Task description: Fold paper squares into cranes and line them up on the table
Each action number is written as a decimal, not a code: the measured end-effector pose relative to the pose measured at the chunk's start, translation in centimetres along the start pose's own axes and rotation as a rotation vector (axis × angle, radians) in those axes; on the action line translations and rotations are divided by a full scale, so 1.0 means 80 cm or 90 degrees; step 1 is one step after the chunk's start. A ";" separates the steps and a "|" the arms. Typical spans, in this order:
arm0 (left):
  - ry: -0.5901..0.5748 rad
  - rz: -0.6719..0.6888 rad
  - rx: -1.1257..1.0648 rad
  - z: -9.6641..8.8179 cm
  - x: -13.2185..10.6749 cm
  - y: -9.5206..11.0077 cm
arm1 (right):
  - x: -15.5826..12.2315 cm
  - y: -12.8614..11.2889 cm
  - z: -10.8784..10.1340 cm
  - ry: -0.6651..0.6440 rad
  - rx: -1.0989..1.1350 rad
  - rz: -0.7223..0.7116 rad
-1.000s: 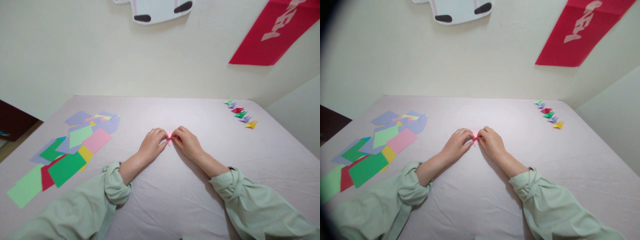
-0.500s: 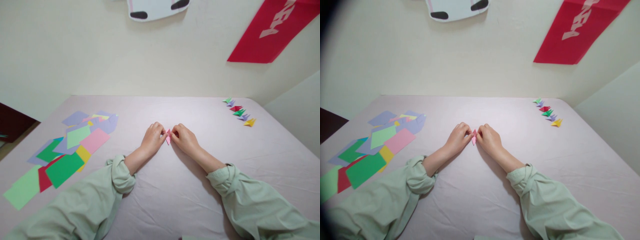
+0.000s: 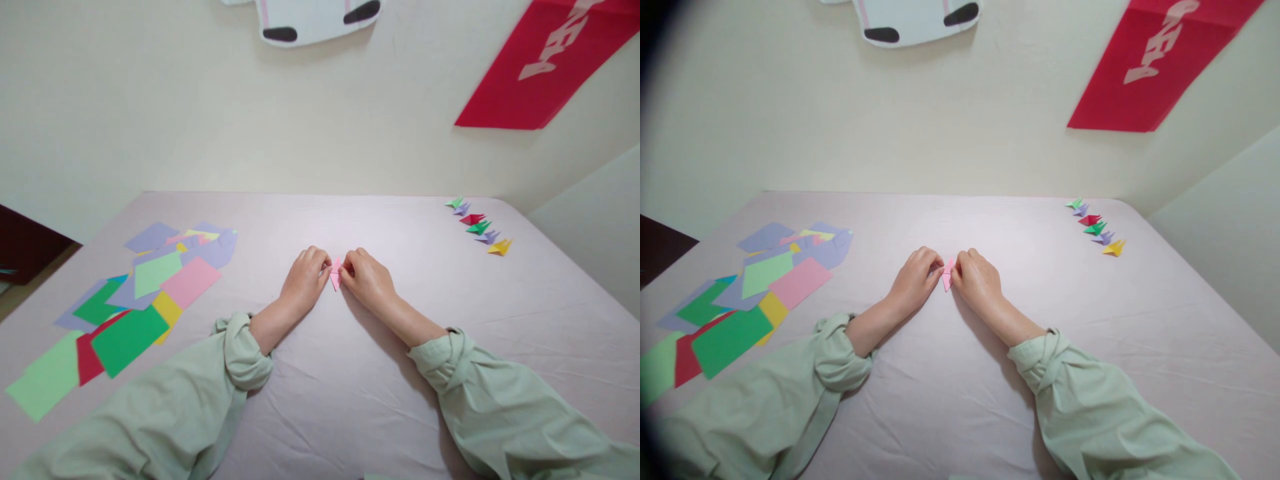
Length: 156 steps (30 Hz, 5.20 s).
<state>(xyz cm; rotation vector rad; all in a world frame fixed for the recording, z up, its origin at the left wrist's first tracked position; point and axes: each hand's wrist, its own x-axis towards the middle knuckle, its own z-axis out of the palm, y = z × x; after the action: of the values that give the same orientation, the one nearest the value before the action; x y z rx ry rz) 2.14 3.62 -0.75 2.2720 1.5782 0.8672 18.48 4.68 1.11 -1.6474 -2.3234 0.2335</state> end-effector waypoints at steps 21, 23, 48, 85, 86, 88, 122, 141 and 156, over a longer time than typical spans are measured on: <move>-0.103 0.092 0.047 -0.010 -0.009 -0.004 | -0.028 -0.010 -0.020 -0.073 -0.052 -0.092; -0.097 0.094 0.032 -0.010 -0.007 -0.007 | -0.028 -0.010 -0.019 -0.077 -0.063 -0.093; -0.125 0.063 0.156 -0.018 -0.037 0.016 | -0.036 -0.020 -0.009 -0.055 -0.143 -0.114; -0.119 0.044 0.170 -0.020 -0.036 0.020 | -0.016 -0.010 -0.006 -0.041 -0.115 -0.084; -0.115 0.038 0.155 -0.020 -0.036 0.018 | -0.015 -0.009 -0.006 -0.042 -0.112 -0.085; -0.104 0.030 0.111 -0.018 -0.034 0.013 | -0.016 -0.005 -0.005 -0.045 -0.101 -0.091; 0.020 -0.133 -0.283 -0.015 -0.015 0.008 | -0.003 0.000 -0.016 0.046 0.759 0.065; -0.039 -0.003 -0.283 -0.019 -0.026 0.009 | 0.003 0.024 -0.002 -0.174 0.622 0.012; -0.133 0.134 0.034 -0.017 -0.025 0.019 | -0.013 0.006 0.003 -0.070 0.293 -0.047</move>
<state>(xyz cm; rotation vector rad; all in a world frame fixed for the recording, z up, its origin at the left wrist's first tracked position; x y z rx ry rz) 2.01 1.05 0.42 2.5066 1.3059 0.6142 19.13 3.87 0.60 -1.3461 -2.1820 0.7941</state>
